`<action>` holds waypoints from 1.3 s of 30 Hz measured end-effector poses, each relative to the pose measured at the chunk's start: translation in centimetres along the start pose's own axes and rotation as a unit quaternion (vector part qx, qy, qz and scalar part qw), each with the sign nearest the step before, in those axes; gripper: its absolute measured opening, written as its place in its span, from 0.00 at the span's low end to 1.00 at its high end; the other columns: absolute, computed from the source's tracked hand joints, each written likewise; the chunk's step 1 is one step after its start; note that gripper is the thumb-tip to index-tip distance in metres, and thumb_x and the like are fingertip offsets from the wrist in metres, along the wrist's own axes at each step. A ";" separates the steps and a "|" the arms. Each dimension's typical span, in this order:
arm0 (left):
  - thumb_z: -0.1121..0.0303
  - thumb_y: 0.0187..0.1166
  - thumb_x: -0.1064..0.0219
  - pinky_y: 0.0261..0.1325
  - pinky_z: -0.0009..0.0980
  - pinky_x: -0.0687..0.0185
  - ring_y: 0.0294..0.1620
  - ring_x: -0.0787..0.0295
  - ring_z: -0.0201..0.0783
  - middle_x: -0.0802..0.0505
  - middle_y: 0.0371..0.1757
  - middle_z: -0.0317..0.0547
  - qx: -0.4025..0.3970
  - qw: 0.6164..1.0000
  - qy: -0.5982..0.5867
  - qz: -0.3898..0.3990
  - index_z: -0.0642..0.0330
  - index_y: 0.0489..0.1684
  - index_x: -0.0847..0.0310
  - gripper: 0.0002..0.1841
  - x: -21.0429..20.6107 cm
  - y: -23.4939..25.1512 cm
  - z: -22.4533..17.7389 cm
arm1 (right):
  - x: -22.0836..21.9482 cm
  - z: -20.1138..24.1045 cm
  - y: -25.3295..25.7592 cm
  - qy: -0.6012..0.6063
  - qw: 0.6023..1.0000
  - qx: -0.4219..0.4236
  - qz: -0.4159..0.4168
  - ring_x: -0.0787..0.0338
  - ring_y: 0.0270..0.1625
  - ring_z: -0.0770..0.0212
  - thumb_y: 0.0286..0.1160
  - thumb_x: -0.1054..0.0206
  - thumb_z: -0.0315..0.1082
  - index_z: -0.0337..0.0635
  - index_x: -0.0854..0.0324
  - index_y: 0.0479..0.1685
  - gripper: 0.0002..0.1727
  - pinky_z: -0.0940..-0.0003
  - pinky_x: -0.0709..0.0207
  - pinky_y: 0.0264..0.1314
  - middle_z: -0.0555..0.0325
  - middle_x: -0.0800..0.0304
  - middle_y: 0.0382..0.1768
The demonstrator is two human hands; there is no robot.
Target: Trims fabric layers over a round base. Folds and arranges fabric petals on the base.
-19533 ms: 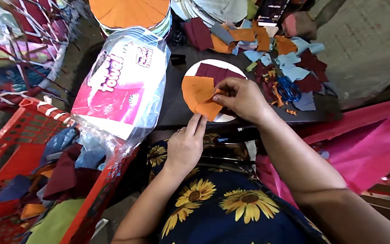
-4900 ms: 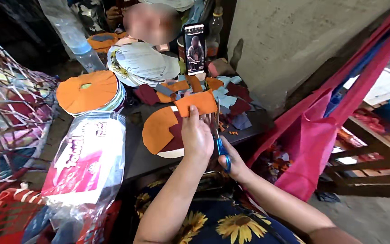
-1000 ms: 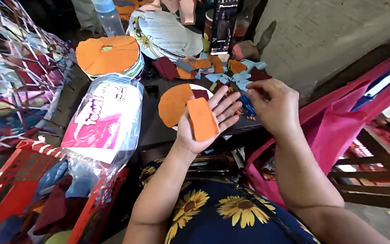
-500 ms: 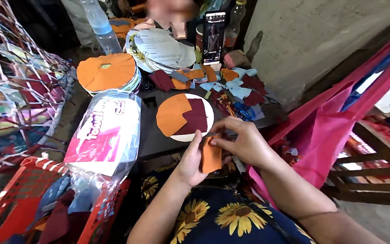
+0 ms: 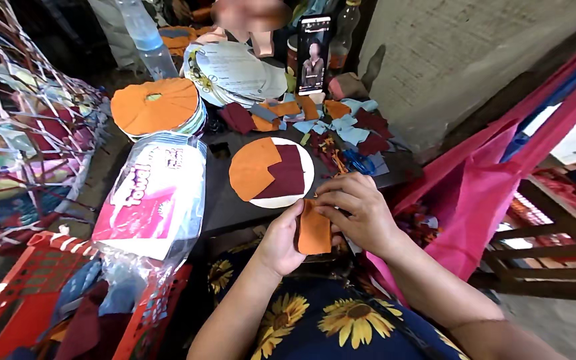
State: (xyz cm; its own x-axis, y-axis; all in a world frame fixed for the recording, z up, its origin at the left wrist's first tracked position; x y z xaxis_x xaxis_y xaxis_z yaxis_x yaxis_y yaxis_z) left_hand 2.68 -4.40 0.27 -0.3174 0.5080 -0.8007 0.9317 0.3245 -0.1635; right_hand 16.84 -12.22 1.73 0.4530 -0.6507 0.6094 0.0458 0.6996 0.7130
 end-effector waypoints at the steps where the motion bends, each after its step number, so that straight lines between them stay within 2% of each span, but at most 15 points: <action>1: 0.56 0.95 0.74 0.59 0.43 0.11 0.55 0.08 0.45 0.08 0.51 0.51 -0.002 1.000 0.012 -0.011 0.61 0.60 0.24 0.29 -0.1 -0.1 -0.1 | 0.0 0.0 0.0 -0.003 1.000 -0.008 0.007 0.13 0.57 0.58 0.79 0.31 0.41 0.46 0.06 0.38 0.11 0.59 0.27 0.62 0.59 0.06 0.46; 4: 0.56 0.95 0.76 0.61 0.42 0.12 0.56 0.08 0.42 0.08 0.51 0.48 0.001 0.999 0.034 -0.005 0.60 0.61 0.25 0.30 -0.1 -0.1 -0.1 | 0.1 0.0 0.0 -0.003 0.998 -0.036 0.047 0.12 0.53 0.58 0.77 0.31 0.46 0.45 0.07 0.43 0.14 0.57 0.26 0.58 0.58 0.07 0.45; 6: 0.56 0.95 0.76 0.62 0.42 0.13 0.57 0.09 0.42 0.09 0.52 0.47 0.006 0.999 0.048 0.009 0.60 0.63 0.25 0.30 -0.1 0.0 0.0 | 0.1 -0.1 -0.1 0.005 0.997 -0.047 0.065 0.12 0.53 0.57 0.75 0.30 0.44 0.44 0.08 0.40 0.13 0.56 0.24 0.59 0.58 0.07 0.43; 11: 0.56 0.95 0.75 0.62 0.42 0.13 0.56 0.09 0.42 0.09 0.52 0.49 0.015 0.999 0.043 0.006 0.60 0.62 0.25 0.29 0.0 0.2 0.3 | 0.1 0.0 -0.2 0.027 0.995 -0.066 0.074 0.15 0.52 0.60 0.74 0.29 0.40 0.46 0.08 0.35 0.09 0.63 0.25 0.58 0.60 0.11 0.40; 16: 0.56 0.95 0.75 0.61 0.41 0.12 0.54 0.08 0.42 0.08 0.49 0.48 0.010 0.999 0.032 0.015 0.60 0.57 0.23 0.29 0.1 0.2 0.3 | 0.0 0.1 -0.3 0.005 0.998 -0.023 0.051 0.11 0.51 0.63 0.76 0.31 0.39 0.46 0.07 0.35 0.09 0.61 0.27 0.63 0.62 0.06 0.38; 21: 0.57 0.95 0.73 0.60 0.43 0.12 0.55 0.08 0.44 0.08 0.51 0.49 0.007 1.000 0.021 0.020 0.60 0.58 0.23 0.28 0.1 0.2 0.2 | -0.1 0.2 -0.4 -0.030 0.999 0.021 0.028 0.09 0.52 0.61 0.77 0.33 0.36 0.45 0.07 0.36 0.09 0.60 0.27 0.66 0.60 0.04 0.37; 24: 0.56 0.95 0.73 0.60 0.43 0.12 0.55 0.09 0.44 0.08 0.50 0.49 0.015 1.000 0.015 0.019 0.59 0.57 0.22 0.29 0.1 0.1 0.1 | 0.0 0.3 -0.5 -0.048 0.998 0.044 0.016 0.09 0.53 0.62 0.80 0.33 0.37 0.46 0.06 0.37 0.11 0.61 0.28 0.66 0.61 0.04 0.39; 27: 0.56 0.95 0.72 0.61 0.43 0.13 0.56 0.09 0.43 0.08 0.51 0.49 0.012 1.000 0.005 0.018 0.59 0.57 0.22 0.28 -0.1 0.1 0.1 | 0.1 0.3 -0.5 -0.059 0.996 0.073 0.004 0.12 0.55 0.60 0.81 0.34 0.36 0.47 0.06 0.39 0.10 0.61 0.29 0.65 0.59 0.06 0.41; 32: 0.60 0.94 0.68 0.62 0.42 0.12 0.55 0.08 0.42 0.07 0.51 0.49 0.004 1.000 -0.005 0.022 0.60 0.57 0.21 0.25 0.1 0.0 0.2 | 0.0 0.6 -0.6 -0.079 0.992 0.097 -0.004 0.14 0.53 0.57 0.79 0.34 0.33 0.47 0.10 0.37 0.07 0.60 0.30 0.63 0.56 0.10 0.39; 39: 0.61 0.94 0.69 0.62 0.39 0.13 0.54 0.08 0.40 0.07 0.49 0.46 0.005 1.000 0.018 0.004 0.59 0.56 0.21 0.25 0.1 -0.1 0.3 | -0.2 0.5 -0.6 -0.074 0.994 0.084 0.011 0.12 0.50 0.59 0.85 0.38 0.36 0.44 0.10 0.40 0.12 0.61 0.28 0.61 0.57 0.08 0.38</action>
State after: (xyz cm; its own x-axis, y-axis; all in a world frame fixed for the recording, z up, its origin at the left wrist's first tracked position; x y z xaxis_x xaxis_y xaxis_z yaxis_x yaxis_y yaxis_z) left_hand 2.63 -4.65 0.02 -0.3161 0.5395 -0.7804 0.9359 0.3123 -0.1632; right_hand 16.25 -12.69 1.36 0.3150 -0.6812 0.6609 -0.1181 0.6628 0.7395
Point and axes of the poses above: each hand's wrist, its own y-axis towards the middle knuckle, its own x-axis out of the back of the hand, z = x × y, the point moved 2 cm from there along y, towards the middle knuckle
